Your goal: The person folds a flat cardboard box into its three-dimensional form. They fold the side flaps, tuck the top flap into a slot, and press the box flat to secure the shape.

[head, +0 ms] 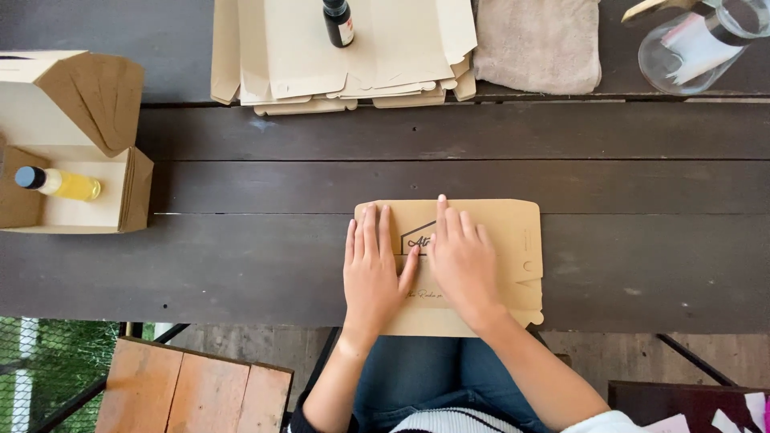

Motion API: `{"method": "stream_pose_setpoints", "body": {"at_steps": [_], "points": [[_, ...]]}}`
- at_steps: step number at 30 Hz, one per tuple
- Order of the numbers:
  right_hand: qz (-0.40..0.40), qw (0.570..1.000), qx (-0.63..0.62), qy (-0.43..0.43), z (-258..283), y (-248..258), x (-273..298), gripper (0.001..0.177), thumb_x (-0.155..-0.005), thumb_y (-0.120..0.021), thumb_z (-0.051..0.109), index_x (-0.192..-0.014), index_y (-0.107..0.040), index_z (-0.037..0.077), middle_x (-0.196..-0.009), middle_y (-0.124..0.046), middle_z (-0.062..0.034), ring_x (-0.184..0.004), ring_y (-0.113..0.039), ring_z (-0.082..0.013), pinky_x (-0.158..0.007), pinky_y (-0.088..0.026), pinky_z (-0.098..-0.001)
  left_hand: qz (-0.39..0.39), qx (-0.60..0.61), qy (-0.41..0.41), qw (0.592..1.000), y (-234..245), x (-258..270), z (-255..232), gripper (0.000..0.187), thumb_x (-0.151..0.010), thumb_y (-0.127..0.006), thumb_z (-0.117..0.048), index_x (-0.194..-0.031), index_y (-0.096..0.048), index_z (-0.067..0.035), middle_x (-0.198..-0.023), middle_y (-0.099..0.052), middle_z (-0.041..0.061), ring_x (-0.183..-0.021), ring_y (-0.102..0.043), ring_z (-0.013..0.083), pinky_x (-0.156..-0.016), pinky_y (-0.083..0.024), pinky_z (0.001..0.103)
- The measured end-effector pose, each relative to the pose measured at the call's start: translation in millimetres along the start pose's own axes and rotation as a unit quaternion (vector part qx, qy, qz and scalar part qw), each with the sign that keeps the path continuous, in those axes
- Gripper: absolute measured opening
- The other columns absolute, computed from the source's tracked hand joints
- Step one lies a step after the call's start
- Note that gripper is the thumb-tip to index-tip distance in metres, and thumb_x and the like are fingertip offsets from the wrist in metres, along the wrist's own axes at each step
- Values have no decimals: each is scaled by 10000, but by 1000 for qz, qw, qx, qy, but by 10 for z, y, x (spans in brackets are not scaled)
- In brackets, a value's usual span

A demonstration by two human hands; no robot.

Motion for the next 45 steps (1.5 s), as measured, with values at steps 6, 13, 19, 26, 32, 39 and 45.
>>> {"method": "stream_pose_setpoints", "body": {"at_steps": [6,13,19,26,32,39,45], "points": [[-16,997,-50,52,226,-80,-105,520,-928,-536,178,-1425,-564,25,-1067,-623,-64,-924,-558,-233,-756,-441,-361,-20,-21,-16,999,-16,30,8,562,-979,-424,-190,-1502,-402,14,-1517,-416,207,-1442,-403,311,-1245,-224,437],[-11,996,-38,85,438,-17,-201,659,-853,-614,279,-1487,-499,140,-1054,-575,5,-941,-538,-200,-757,-452,-357,-30,-26,-34,999,17,38,-18,586,-940,-440,-163,-1483,-407,55,-1518,-415,220,-1442,-401,318,-1252,-217,437],[-29,994,-74,78,451,57,-208,591,-858,-586,242,-1444,-554,171,-944,-522,-14,-875,-542,-222,-696,-440,-360,-44,-36,-38,998,28,37,-45,607,-931,-426,-190,-1491,-408,44,-1530,-405,199,-1441,-402,303,-1256,-222,430],[-41,988,-129,71,313,75,-230,449,-991,-481,308,-1418,-584,208,-876,-453,2,-806,-505,-203,-671,-431,-338,-77,-33,-13,996,89,13,2,543,-992,-454,-232,-1479,-446,7,-1497,-440,159,-1363,-481,272,-1219,-299,408],[-40,986,-148,64,181,111,-202,418,-999,-481,262,-1392,-616,219,-847,-437,-1,-799,-500,-214,-677,-426,-346,-68,-32,4,997,45,14,39,560,-999,-488,-287,-1488,-447,-15,-1480,-443,152,-1349,-493,276,-1216,-314,406],[-18,988,-152,27,-122,140,-109,425,-998,-483,271,-1403,-610,286,-833,-415,18,-783,-472,-208,-687,-410,-357,-35,-16,26,999,29,-8,53,619,-1012,-493,-400,-1513,-426,-43,-1463,-433,155,-1371,-469,289,-1224,-294,431],[-25,989,-142,-8,-388,21,40,396,-998,-498,273,-1359,-658,298,-854,-451,-5,-802,-494,-224,-705,-415,-375,-17,-11,36,999,52,-27,30,617,-1020,-489,-410,-1532,-417,-72,-1464,-425,149,-1367,-469,297,-1229,-276,441]]}}
Point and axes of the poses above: each hand's wrist, its own x-axis away from the middle knuckle, its own y-axis out of the back of the hand, z = x × y, the point moved 9 cm from there along -x, towards the middle knuckle
